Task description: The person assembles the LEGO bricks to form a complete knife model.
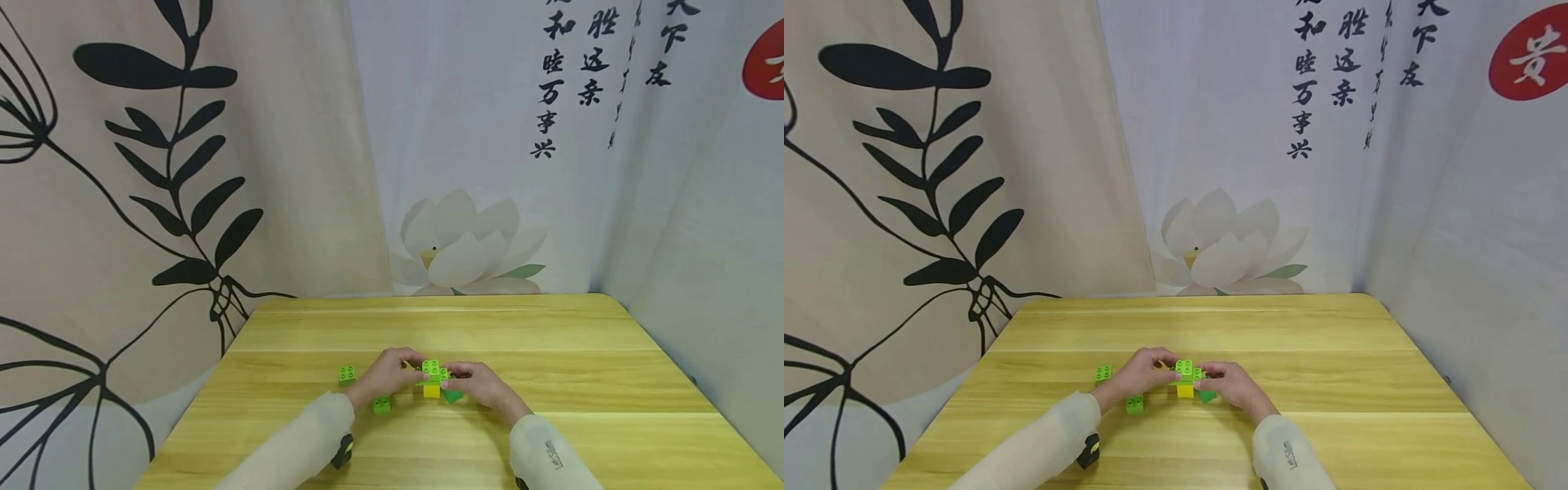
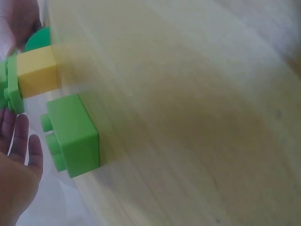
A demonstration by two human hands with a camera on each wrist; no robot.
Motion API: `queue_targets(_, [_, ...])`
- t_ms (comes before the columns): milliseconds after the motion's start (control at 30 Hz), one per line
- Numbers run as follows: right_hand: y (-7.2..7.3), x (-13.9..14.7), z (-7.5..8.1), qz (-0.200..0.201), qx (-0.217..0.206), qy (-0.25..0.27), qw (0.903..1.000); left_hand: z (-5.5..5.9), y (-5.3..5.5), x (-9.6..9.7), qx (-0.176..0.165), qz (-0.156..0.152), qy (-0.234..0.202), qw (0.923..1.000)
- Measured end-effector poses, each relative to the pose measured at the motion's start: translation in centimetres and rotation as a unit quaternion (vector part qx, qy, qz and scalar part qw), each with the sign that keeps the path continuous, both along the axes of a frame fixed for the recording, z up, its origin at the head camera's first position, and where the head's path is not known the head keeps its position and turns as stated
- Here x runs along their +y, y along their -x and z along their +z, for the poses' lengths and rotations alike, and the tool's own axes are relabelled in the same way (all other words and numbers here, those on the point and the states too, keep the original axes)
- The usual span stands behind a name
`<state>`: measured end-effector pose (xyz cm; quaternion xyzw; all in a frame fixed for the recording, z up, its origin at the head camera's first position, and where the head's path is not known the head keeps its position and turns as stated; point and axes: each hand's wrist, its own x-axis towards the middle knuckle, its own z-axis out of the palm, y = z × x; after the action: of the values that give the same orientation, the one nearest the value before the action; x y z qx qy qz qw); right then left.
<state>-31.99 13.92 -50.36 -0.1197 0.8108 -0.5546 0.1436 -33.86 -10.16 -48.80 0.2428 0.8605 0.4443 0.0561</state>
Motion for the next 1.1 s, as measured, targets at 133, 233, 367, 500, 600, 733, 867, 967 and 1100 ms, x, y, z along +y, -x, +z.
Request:
queue_targets(133, [0.05,0.00,-0.01,0.002,0.002,-0.002,1.0000,-0.08,-0.18,0.05,-0.012,0.002,-0.007,0.9999])
queue_targets(233, [0.03,0.03,0.00,0.006,0.003,-0.002,1.0000,-0.18,-0.40,0.11,-0.025,0.006,-0.011,0.9996])
queue_targets(367, [0.03,0.03,0.01,0.007,0.003,-0.001,1.0000,-0.24,-0.54,0.20,-0.029,0.009,-0.016,0.9994])
queue_targets(500, [0.07,0.02,0.01,0.006,0.003,0.002,1.0000,-0.34,-0.41,0.35,-0.031,0.015,-0.021,0.9992])
queue_targets(600, [0.09,0.02,-0.04,0.004,0.003,0.001,1.0000,-0.45,-0.34,0.45,-0.032,0.016,-0.026,0.9991])
queue_targets(733, [0.10,0.00,-0.11,0.005,0.003,0.002,1.0000,-0.51,-0.31,0.49,-0.030,0.018,-0.023,0.9991])
queue_targets(867, [0.07,0.02,-0.04,0.010,0.003,0.006,0.9999,-0.36,-0.23,0.55,-0.023,0.019,-0.012,0.9995])
queue_targets(967, [0.07,0.05,0.02,0.013,0.002,0.006,0.9999,-0.27,-0.12,0.66,-0.014,0.017,-0.005,0.9997])
queue_targets(1100, [0.11,0.09,-0.03,0.011,0.000,0.003,0.9999,-0.22,-0.12,0.78,-0.007,0.017,-0.004,0.9998])
